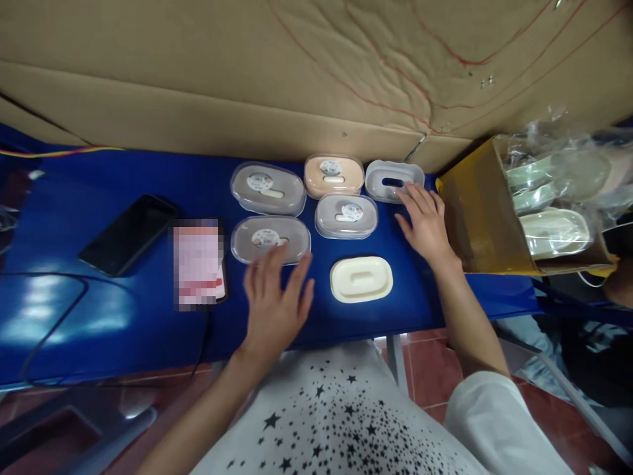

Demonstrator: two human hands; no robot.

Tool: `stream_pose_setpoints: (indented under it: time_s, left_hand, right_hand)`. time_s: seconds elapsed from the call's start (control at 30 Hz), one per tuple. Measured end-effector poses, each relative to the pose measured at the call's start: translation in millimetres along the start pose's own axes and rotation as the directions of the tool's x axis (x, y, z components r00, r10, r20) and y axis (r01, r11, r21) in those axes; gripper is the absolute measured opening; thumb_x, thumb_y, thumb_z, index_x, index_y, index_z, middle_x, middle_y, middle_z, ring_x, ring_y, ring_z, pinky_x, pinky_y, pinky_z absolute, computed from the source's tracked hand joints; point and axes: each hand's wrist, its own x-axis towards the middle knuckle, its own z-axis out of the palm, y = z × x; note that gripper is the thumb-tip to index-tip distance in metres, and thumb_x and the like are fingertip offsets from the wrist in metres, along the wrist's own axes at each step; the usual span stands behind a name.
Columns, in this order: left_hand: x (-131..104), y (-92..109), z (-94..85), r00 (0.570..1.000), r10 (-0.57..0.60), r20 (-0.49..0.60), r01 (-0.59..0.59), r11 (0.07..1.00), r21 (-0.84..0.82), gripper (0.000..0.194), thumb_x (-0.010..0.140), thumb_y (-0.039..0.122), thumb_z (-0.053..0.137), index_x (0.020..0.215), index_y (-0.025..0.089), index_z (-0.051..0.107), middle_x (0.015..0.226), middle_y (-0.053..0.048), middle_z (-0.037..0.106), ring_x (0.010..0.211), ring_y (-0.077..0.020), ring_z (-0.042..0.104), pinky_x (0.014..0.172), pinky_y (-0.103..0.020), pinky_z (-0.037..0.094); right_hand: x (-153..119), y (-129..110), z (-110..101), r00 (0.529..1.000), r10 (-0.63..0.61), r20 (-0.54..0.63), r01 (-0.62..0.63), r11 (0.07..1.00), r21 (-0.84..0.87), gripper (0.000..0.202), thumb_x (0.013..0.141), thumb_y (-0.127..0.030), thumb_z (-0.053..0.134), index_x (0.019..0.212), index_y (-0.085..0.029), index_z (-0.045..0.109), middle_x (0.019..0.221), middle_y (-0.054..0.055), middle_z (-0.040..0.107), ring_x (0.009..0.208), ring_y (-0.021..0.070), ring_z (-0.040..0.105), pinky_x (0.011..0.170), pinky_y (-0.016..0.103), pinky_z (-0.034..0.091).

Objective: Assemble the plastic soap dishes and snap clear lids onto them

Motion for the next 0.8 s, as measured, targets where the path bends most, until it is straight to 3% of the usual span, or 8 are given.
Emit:
stream_pose_setpoints:
  time_s: [0.13,0.3,0.43,0.5,0.57,0.67,0.73,0.8]
  left_hand:
    - [-2,21,11.1,0.92,0.329,0.215,-0.314,0.944,-0.1,0.047,0.107,0.023,0.067,0.153,0.027,0.06,0.166,-0.017,0.055,0.154,-0.0365,0.054,0.125,-0.061,0.047]
    - [-2,12,11.5,0.914,0.308,0.265,-0.291,0.951,-0.102,0.013,0.106,0.021,0.068,0.118,0.021,0.073,0.146,-0.015,0.071,0.137,-0.0336,0.067,0.123,-0.064,0.049]
    - [-5,-5,5.4,0.91,0.33,0.253,-0.295,0.941,-0.165,0.004,0.105,0.022,0.069,0.108,0.019,0.07,0.14,-0.018,0.07,0.137,-0.0331,0.068,0.119,-0.059,0.057]
    - [-7,-10,3.5,0.904,0.345,0.25,-0.3,0.932,-0.201,0.007,0.105,0.024,0.069,0.109,0.018,0.067,0.143,-0.019,0.067,0.14,-0.0341,0.066,0.119,-0.057,0.059]
    - [-10,-11,2.6,0.906,0.339,0.253,-0.285,0.931,-0.229,0.01,0.105,0.024,0.069,0.111,0.018,0.066,0.149,-0.02,0.063,0.143,-0.0352,0.064,0.119,-0.056,0.06]
    - [-14,-11,2.4,0.92,0.295,0.258,-0.229,0.939,-0.258,0.016,0.104,0.021,0.07,0.118,0.017,0.064,0.156,-0.022,0.058,0.148,-0.0372,0.061,0.119,-0.056,0.06]
    - [-17,-11,3.4,0.932,0.252,0.26,-0.181,0.947,-0.266,0.027,0.105,0.02,0.07,0.13,0.019,0.062,0.161,-0.023,0.054,0.15,-0.0375,0.058,0.118,-0.056,0.06]
    - [-19,-10,5.7,0.942,0.204,0.266,-0.127,0.952,-0.279,0.042,0.106,0.021,0.069,0.146,0.022,0.055,0.165,-0.022,0.051,0.152,-0.0367,0.057,0.119,-0.056,0.06]
  right_hand:
    - [5,10,-5,0.997,0.007,-0.075,-0.005,1.0,0.021,0.028,0.112,-0.036,0.05,0.118,-0.026,0.076,0.126,0.008,0.082,0.133,0.0313,0.071,0.129,0.062,0.036]
    - [-69,-4,-28,0.935,0.297,-0.196,-0.22,0.916,0.337,0.033,0.111,-0.052,0.053,0.12,-0.026,0.073,0.114,0.009,0.078,0.107,0.0284,0.075,0.097,0.046,0.06]
    - [-107,-1,-20,0.863,0.497,-0.089,-0.401,0.783,0.475,0.043,0.114,-0.055,0.043,0.107,-0.026,0.074,0.096,0.005,0.075,0.085,0.0235,0.072,0.076,0.037,0.059]
    - [-109,2,-12,0.841,0.54,-0.029,-0.458,0.741,0.491,0.048,0.115,-0.056,0.039,0.11,-0.025,0.075,0.097,0.005,0.076,0.085,0.0238,0.073,0.077,0.039,0.06]
    - [-106,3,-8,0.853,0.52,-0.041,-0.443,0.765,0.468,0.05,0.115,-0.056,0.037,0.125,-0.025,0.075,0.116,0.01,0.077,0.106,0.0276,0.074,0.095,0.047,0.061]
    - [-104,-1,-10,0.949,0.312,-0.036,-0.283,0.9,0.332,0.055,0.112,-0.058,0.049,0.156,-0.027,0.058,0.157,0.016,0.06,0.15,0.0358,0.055,0.125,0.063,0.044]
    - [-105,-4,-12,0.983,0.16,0.086,-0.176,0.954,0.241,0.069,0.106,-0.061,0.062,0.166,-0.032,0.046,0.171,0.016,0.047,0.161,0.0403,0.043,0.128,0.069,0.038]
    - [-107,-8,-13,0.982,0.076,0.171,-0.109,0.975,0.193,0.076,0.102,-0.062,0.071,0.168,-0.036,0.044,0.176,0.015,0.041,0.162,0.0428,0.042,0.127,0.072,0.039]
